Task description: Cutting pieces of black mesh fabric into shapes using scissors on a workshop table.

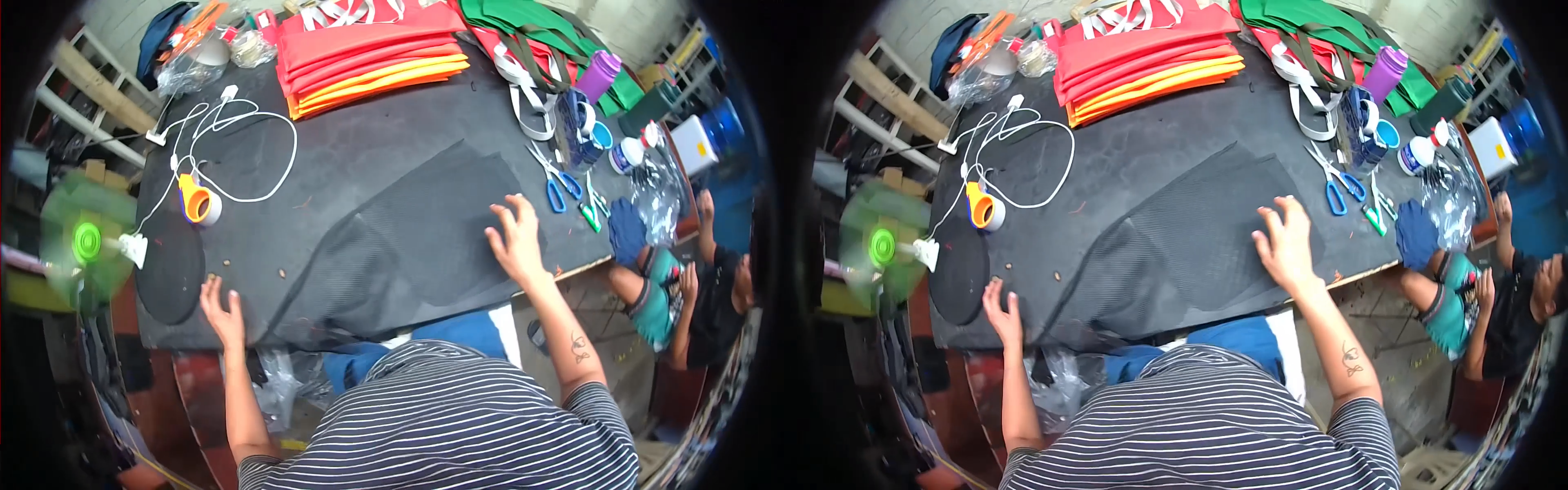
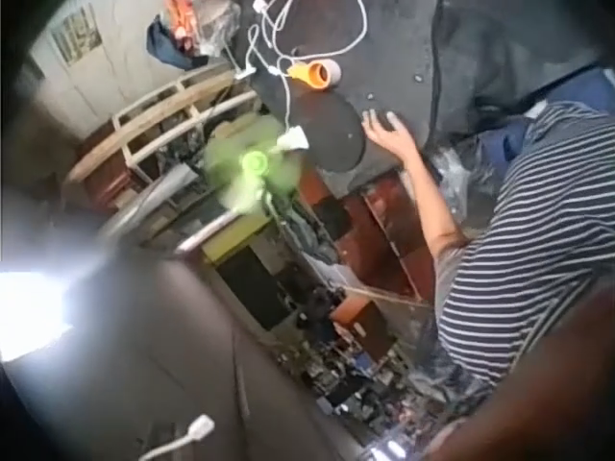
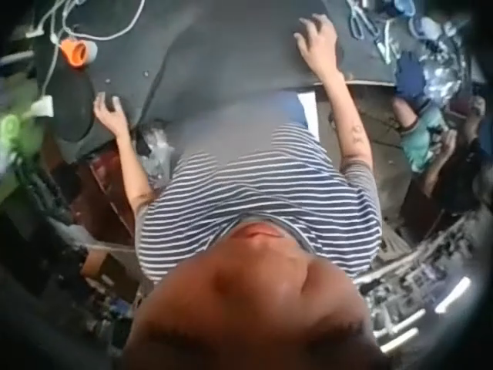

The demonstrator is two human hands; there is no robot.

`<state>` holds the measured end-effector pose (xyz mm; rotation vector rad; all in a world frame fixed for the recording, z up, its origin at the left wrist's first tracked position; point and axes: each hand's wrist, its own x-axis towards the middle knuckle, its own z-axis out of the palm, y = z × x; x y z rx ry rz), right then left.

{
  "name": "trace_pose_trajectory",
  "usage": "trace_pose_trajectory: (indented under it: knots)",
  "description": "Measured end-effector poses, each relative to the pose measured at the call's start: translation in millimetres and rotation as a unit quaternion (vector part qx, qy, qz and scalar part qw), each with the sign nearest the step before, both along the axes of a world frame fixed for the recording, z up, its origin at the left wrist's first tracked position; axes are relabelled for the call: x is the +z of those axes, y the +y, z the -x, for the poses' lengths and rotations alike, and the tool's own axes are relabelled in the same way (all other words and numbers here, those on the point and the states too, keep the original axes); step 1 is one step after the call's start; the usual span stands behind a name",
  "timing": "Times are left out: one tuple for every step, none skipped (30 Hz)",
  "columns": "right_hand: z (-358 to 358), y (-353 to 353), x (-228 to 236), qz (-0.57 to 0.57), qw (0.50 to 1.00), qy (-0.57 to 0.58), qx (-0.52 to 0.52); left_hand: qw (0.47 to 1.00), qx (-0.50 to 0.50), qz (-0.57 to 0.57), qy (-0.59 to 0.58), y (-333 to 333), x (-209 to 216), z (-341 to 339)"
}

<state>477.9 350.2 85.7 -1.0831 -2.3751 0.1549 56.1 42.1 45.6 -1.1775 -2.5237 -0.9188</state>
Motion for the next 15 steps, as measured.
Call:
trace_pose_trajectory:
  knots:
    - [-4.8, 2.7, -1.3, 0.004, 1.000, 0.014, 0.025, 0.997, 0.041, -0.060, 0.018, 12.5, 6.5, -15.1]
    - [-8.8, 7.5, -1.5, 0.015, 0.999, 0.026, 0.042, 0.992, 0.061, -0.108, 0.012, 24.0, 11.1, -33.7]
    - [-14.8, 15.1, -5.9, 0.022, 0.997, 0.032, 0.060, 0.991, 0.073, -0.116, -0.002, 36.0, 17.3, -53.1]
    - [-18.5, 17.2, -9.0, 0.006, 0.997, 0.046, 0.067, 0.989, 0.084, -0.122, -0.015, 44.5, 23.2, -69.7]
    - [-23.0, 24.5, -12.5, 0.006, 0.996, 0.052, 0.071, 0.992, 0.067, -0.104, -0.015, 57.5, 27.0, -83.2]
    - [-25.8, 31.9, -15.3, 0.027, 0.995, 0.071, 0.067, 0.997, 0.051, -0.056, -0.005, 67.4, 30.7, -95.4]
    - [-28.1, 41.8, -19.3, 0.049, 0.993, 0.090, 0.061, 0.999, 0.030, -0.012, -0.008, 82.3, 39.5, -110.1]
    - [-27.5, 53.0, -23.4, 0.014, 0.992, 0.114, 0.056, 0.999, 0.008, 0.003, -0.043, 94.9, 42.9, -120.4]
    - [-22.5, 63.5, -24.9, 0.027, 0.991, 0.123, 0.043, 0.997, 0.007, 0.004, -0.081, 103.5, 39.7, -123.8]
    - [-17.6, 73.5, -25.8, 0.040, 0.990, 0.131, 0.028, 0.998, -0.009, 0.008, -0.056, 112.6, 32.0, -124.0]
    - [-8.9, 86.5, -29.9, 0.034, 0.988, 0.146, 0.018, 0.998, -0.015, 0.021, -0.052, 121.6, 24.1, -123.0]
    - [-0.6, 100.3, -34.9, 0.044, 0.988, 0.147, 0.007, 0.999, -0.025, 0.022, -0.042, 137.0, 21.8, -128.1]
    - [8.6, 114.5, -39.4, 0.052, 0.987, 0.149, -0.004, 0.999, -0.038, 0.029, -0.015, 151.5, 20.2, -132.5]
    - [18.9, 128.4, -46.6, 0.065, 0.988, 0.139, -0.019, 0.998, -0.033, 0.054, -0.007, 163.8, 18.2, -137.6]
    - [34.0, 139.2, -50.4, 0.074, 0.989, 0.117, -0.050, 0.995, -0.033, 0.089, 0.035, 171.3, 14.6, -136.9]
